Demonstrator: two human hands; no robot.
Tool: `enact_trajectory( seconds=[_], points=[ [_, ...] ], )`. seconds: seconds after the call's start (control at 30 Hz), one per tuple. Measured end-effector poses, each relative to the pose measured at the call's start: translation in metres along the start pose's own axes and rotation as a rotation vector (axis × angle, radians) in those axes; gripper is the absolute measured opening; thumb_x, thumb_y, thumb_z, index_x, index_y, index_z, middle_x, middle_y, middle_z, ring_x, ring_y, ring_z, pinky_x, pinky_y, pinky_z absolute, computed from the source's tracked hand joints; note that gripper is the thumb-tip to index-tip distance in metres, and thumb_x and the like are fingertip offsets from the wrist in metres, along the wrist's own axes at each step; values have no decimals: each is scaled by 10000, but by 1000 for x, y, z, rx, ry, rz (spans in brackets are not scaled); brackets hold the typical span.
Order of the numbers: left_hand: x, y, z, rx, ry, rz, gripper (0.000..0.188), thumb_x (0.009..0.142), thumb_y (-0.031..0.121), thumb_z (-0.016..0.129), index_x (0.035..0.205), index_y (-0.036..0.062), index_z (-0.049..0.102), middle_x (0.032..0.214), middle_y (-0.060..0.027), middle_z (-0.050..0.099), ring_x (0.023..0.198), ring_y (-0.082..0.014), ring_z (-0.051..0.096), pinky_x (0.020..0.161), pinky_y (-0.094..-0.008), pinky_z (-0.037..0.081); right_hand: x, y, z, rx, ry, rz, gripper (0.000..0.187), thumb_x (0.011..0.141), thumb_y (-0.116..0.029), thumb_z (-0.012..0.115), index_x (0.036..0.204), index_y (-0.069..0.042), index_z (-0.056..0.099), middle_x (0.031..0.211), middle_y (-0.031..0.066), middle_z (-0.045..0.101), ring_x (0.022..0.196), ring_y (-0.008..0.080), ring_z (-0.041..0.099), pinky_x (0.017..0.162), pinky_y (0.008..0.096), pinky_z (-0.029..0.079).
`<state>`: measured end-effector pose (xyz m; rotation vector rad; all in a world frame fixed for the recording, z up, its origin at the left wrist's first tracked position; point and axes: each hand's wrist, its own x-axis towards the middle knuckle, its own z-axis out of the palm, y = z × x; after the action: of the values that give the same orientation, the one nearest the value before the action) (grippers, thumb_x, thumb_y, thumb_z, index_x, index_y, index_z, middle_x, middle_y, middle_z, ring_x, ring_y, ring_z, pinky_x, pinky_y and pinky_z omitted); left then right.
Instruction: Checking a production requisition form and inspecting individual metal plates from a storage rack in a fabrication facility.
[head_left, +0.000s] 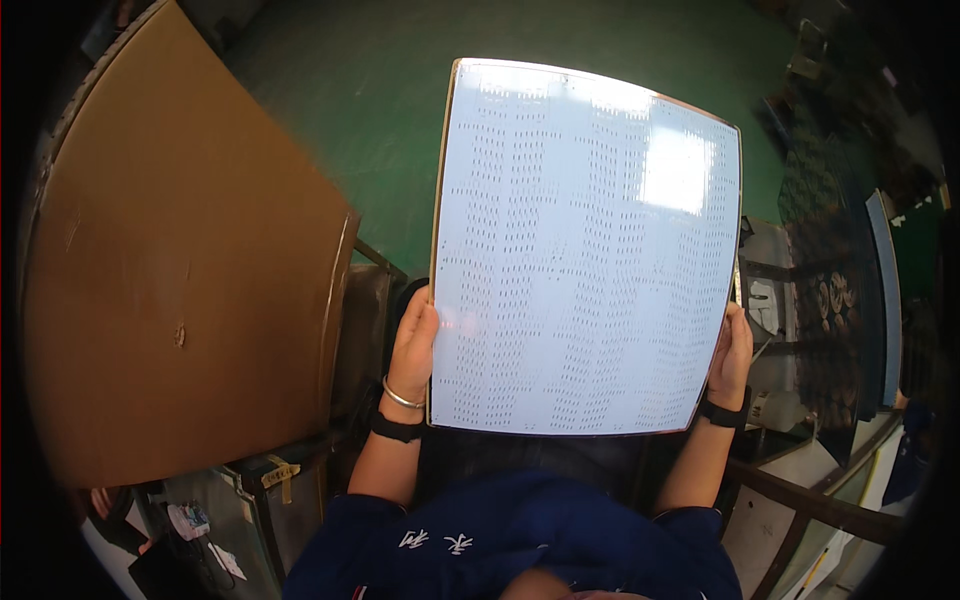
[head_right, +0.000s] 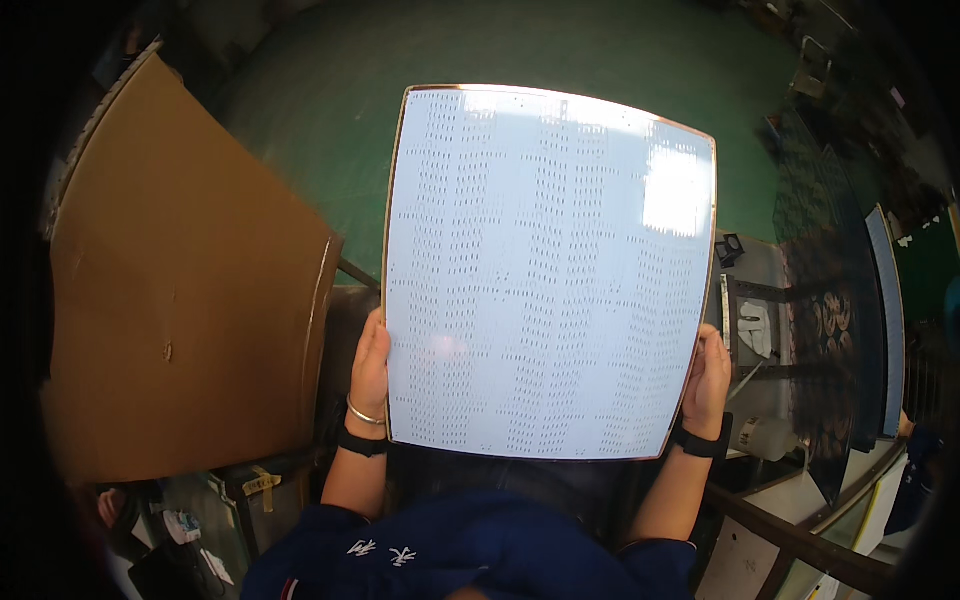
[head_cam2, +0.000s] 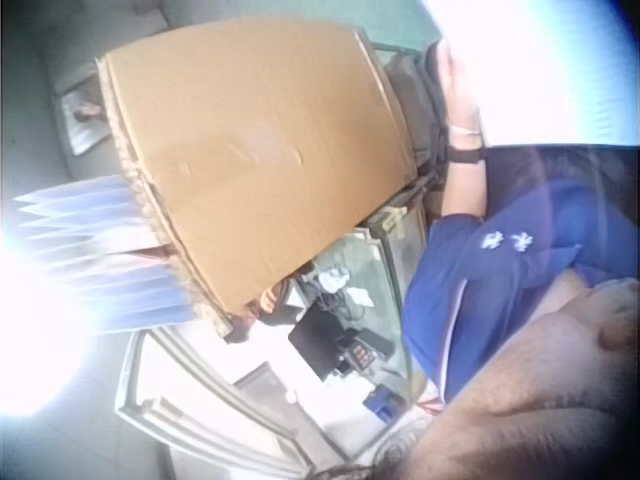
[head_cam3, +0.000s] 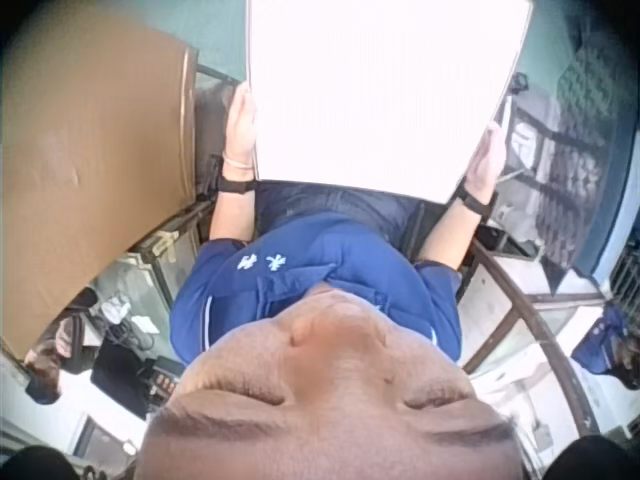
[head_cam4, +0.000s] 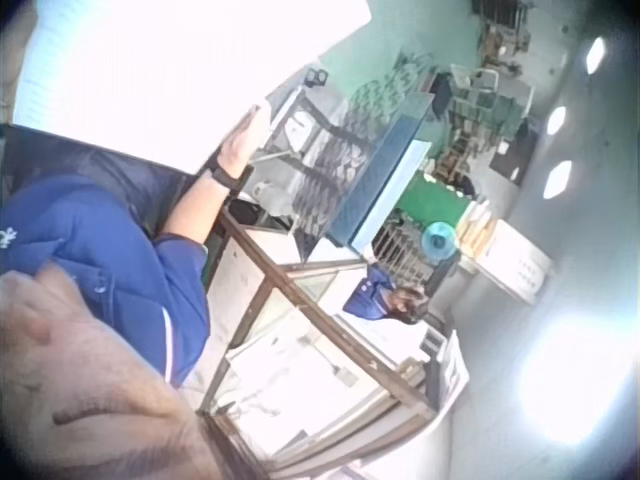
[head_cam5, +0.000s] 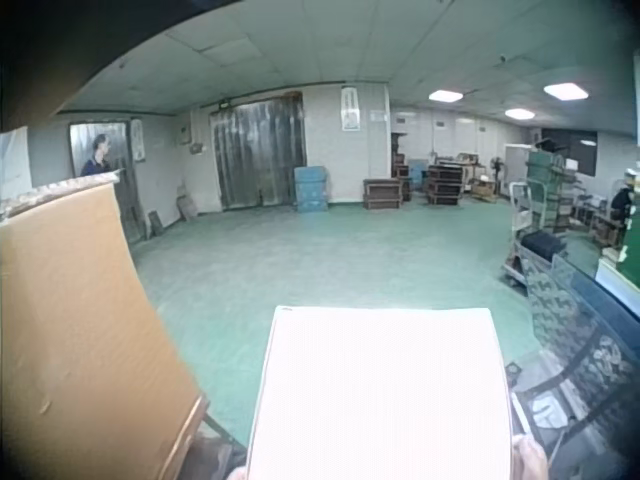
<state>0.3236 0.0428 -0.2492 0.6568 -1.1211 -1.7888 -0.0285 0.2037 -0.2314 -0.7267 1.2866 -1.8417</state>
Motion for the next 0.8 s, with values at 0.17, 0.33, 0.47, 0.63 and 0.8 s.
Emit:
enact_trajectory(
  seconds=[0.17,0.33,0.47,0.63,0.8],
  points=[
    [-8,0,-11,-97,-63,-47,338,951,284,436,1145,10,475,1001,-35,567,904,-91,524,830,-246,414,15,-19,5,-22,56,-145,264,941,-181,456,1100,27,495,1020,77,597,890,98,565,794,234,452],
    [11,15,2,-47,26,106,217,919,199,521,1057,32,516,911,-13,588,826,-76,541,767,-220,436,6,-25,26,-102,104,-217,314,926,-163,489,1174,25,448,1044,86,589,928,112,558,841,246,439],
    [15,13,-4,34,62,176,179,908,170,538,1032,41,533,936,-16,590,848,-80,542,811,-241,429,4,-16,12,-68,58,-262,303,922,-145,495,1182,3,446,1098,89,570,983,132,544,883,265,421],
    [28,11,1,170,-49,491,86,873,76,559,954,49,564,1186,-117,504,940,-104,531,967,-292,363,18,-10,-7,364,-172,-447,125,918,-128,470,1024,-81,517,1296,123,464,1250,225,384,1015,404,357],
    [23,15,32,56,81,338,214,891,55,517,1104,58,517,1284,-140,445,1073,-172,528,922,-313,441,33,9,-16,517,-416,-275,220,925,-156,417,1122,-90,490,1332,154,418,1247,266,391,985,496,400]
  ],
)
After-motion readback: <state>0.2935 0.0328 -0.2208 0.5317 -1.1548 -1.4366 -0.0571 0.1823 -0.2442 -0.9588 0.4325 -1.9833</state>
